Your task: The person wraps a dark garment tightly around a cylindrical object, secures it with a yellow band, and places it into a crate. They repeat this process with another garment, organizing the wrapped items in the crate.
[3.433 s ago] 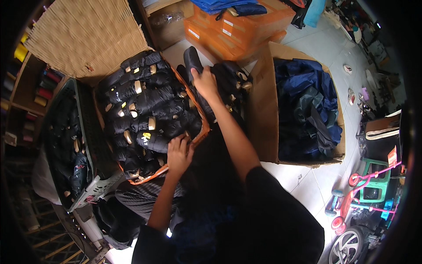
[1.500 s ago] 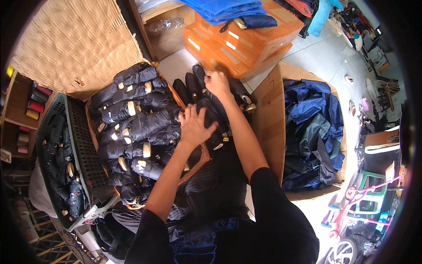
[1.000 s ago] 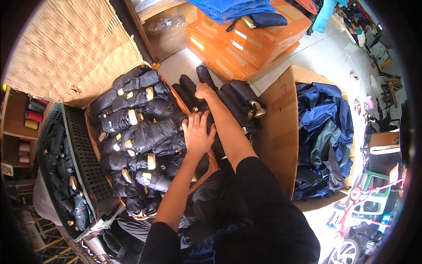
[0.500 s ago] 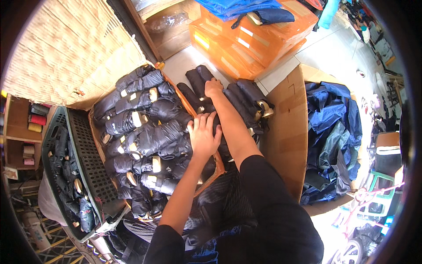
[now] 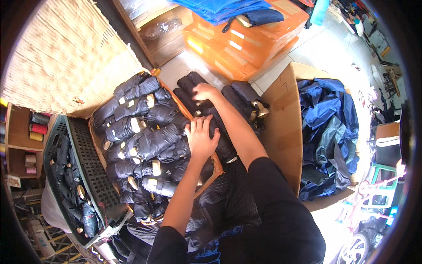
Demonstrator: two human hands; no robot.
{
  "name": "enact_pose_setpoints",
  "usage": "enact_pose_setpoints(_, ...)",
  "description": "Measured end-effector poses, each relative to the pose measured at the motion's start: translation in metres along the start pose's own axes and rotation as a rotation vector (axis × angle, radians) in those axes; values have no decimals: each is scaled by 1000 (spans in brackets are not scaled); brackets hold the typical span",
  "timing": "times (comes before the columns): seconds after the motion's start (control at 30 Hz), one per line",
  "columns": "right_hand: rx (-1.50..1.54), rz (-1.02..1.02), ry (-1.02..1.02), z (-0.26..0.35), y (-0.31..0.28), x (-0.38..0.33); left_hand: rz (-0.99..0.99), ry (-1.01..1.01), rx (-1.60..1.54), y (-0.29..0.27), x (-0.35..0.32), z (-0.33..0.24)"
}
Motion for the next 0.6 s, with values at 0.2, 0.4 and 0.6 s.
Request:
enact_pose_setpoints(0.2, 92, -688, 38, 43, -83, -159, 9, -61, 54, -8, -9, 21)
enact_pose_setpoints(0.4, -219, -707, 366, 7, -62, -235, 15, -17, 17, -3, -1, 3)
enact_pose_setpoints(0.6, -73, -680, 377, -8, -73, -215, 18, -31, 14, -6, -2, 9)
Point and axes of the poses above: each hand's wrist, its own x-axis towards the middle knuckle, its own y-axis out of the palm, z = x × y, the point moved 10 cm from there along x, towards the middle knuckle
